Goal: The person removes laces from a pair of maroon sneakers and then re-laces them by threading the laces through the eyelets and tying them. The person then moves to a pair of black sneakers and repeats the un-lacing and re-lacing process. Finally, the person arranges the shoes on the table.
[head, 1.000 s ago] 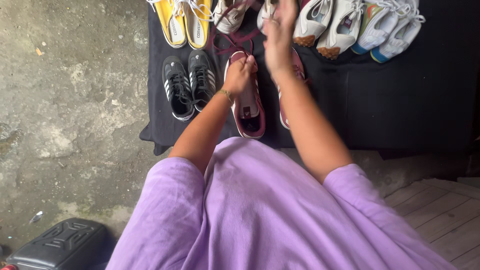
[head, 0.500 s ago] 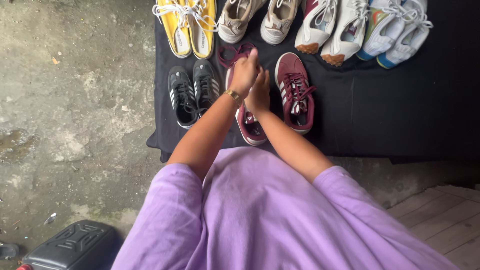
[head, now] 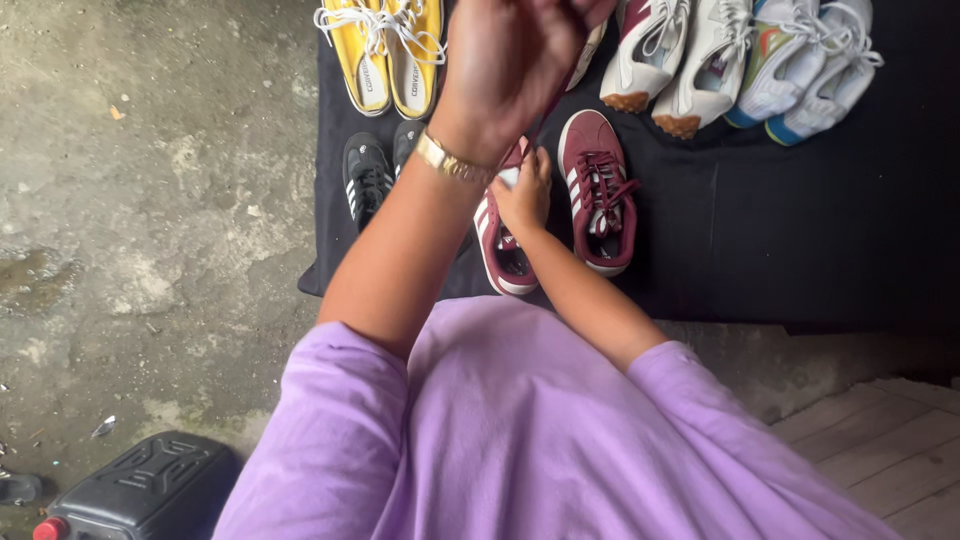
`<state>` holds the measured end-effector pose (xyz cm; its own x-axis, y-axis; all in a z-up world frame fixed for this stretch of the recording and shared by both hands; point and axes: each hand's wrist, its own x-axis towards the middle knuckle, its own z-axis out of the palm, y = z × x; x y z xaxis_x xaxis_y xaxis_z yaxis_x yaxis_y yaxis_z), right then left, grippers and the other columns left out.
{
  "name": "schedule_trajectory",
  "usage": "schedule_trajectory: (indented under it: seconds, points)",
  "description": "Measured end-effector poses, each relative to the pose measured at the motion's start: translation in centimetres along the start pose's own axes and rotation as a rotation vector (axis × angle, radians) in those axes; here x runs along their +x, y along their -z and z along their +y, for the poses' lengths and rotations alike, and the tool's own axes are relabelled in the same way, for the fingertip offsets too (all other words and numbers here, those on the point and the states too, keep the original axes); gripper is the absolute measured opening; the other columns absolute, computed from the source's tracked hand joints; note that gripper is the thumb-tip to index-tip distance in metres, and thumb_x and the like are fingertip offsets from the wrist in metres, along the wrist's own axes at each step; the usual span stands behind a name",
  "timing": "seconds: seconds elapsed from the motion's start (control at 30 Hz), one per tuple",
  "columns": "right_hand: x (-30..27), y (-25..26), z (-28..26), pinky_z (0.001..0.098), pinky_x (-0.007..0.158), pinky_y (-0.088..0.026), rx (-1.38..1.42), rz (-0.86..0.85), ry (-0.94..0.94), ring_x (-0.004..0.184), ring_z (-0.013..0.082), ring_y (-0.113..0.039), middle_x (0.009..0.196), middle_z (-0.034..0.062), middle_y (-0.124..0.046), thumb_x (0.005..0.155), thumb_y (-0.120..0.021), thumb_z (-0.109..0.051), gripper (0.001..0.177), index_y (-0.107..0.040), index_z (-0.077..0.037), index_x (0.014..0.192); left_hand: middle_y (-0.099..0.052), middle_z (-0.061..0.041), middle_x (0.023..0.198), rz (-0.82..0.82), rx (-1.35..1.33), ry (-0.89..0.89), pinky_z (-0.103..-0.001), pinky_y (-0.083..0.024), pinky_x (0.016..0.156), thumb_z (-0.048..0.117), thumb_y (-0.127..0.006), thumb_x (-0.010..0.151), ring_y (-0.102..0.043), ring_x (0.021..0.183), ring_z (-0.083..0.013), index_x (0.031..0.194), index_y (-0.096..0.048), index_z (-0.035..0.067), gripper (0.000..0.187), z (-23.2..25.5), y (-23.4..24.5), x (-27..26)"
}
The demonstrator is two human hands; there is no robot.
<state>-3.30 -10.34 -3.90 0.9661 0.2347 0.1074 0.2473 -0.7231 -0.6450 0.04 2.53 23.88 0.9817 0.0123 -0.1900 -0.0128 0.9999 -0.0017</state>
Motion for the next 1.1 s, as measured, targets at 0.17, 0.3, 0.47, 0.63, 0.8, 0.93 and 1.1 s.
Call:
schedule_trajectory:
  seconds: [0.17,0.3,0.47,0.63,0.8,0.93,1.1]
  points:
    - [0.1,0.5,1.3,0.0457,0.11,-0.043,0.097,0.1,0.104,0.131,0.0396,-0.052,0.142,0.0207,-0.05,0.081,-0.087,-0.029,0.062,-0.06,-0.01,0.133,-0.058,-0.007,0.078,-0.282,0.291,-0.283,-0.038,-0.049,0.081,0.027,-0.052,0.107,-0.058,0.081,-0.0242,0.08,-0.051,0.008,0.032,1.6,7.1,1.2]
    - [0.8,2.2,0.2,0.0395,0.104,-0.047,0.313,0.13,0.111,0.119,0.0294,-0.058,0.133,0.0147,-0.057,0.086,-0.078,-0.016,0.049,-0.059,-0.005,0.13,-0.057,-0.004,0.076,-0.06,0.433,-0.217,-0.036,-0.049,0.079,0.036,-0.05,0.105,-0.059,0.082,-0.0215,0.079,-0.051,0.01,0.036,2.5,9.8,0.6]
    - [1.1,5.4,-5.8,0.0271,0.083,-0.044,0.75,0.11,0.221,0.091,0.0136,-0.048,0.107,0.0061,-0.052,0.102,-0.071,-0.007,0.022,-0.06,-0.005,0.121,-0.056,-0.001,0.077,0.029,0.758,-0.315,-0.032,-0.046,0.072,0.032,-0.052,0.107,-0.053,0.075,-0.0132,0.085,-0.057,0.01,0.031,1.8,8.8,-0.2]
    - [2.1,10.6,-12.7,0.0242,0.088,-0.05,0.899,0.169,0.388,0.098,0.012,-0.059,0.112,0.0032,-0.06,0.103,-0.066,-0.006,0.024,-0.058,-0.006,0.126,-0.059,0.003,0.089,-0.102,0.949,-0.383,-0.03,-0.048,0.078,0.029,-0.051,0.106,-0.053,0.081,-0.0093,0.097,-0.065,0.008,0.027,2.1,7.3,-1.7]
    - [3.8,13.5,-15.0,0.0244,0.091,-0.055,0.691,0.159,0.583,0.102,0.0123,-0.067,0.114,0.0023,-0.063,0.108,-0.065,-0.009,0.018,-0.062,-0.008,0.126,-0.065,-0.002,0.087,-0.159,0.791,-0.127,-0.034,-0.052,0.076,0.033,-0.052,0.105,-0.063,0.08,-0.0146,0.095,-0.063,0.007,0.03,2.8,7.4,-2.3]
    - [7.1,12.7,-12.0,0.0294,0.076,-0.051,1.291,-0.248,0.166,0.081,0.0117,-0.058,0.092,0.0019,-0.062,0.108,-0.058,-0.018,0.013,-0.064,-0.007,0.114,-0.065,0.0,0.086,-0.156,1.012,-0.133,-0.029,-0.048,0.072,0.037,-0.055,0.105,-0.06,0.078,-0.0118,0.104,-0.067,0.01,0.029,4.1,9.6,-2.1]
    - [15.0,16.9,-2.4,0.0406,0.055,-0.051,1.383,0.005,0.201,0.052,0.0178,-0.05,0.059,0.0036,-0.045,0.105,-0.055,-0.02,0.032,-0.053,-0.01,0.075,-0.057,-0.002,0.078,0.07,1.057,-0.531,-0.037,-0.058,0.073,0.041,-0.063,0.105,-0.061,0.073,-0.0199,0.089,-0.06,0.007,0.038,11.5,13.4,-4.2]
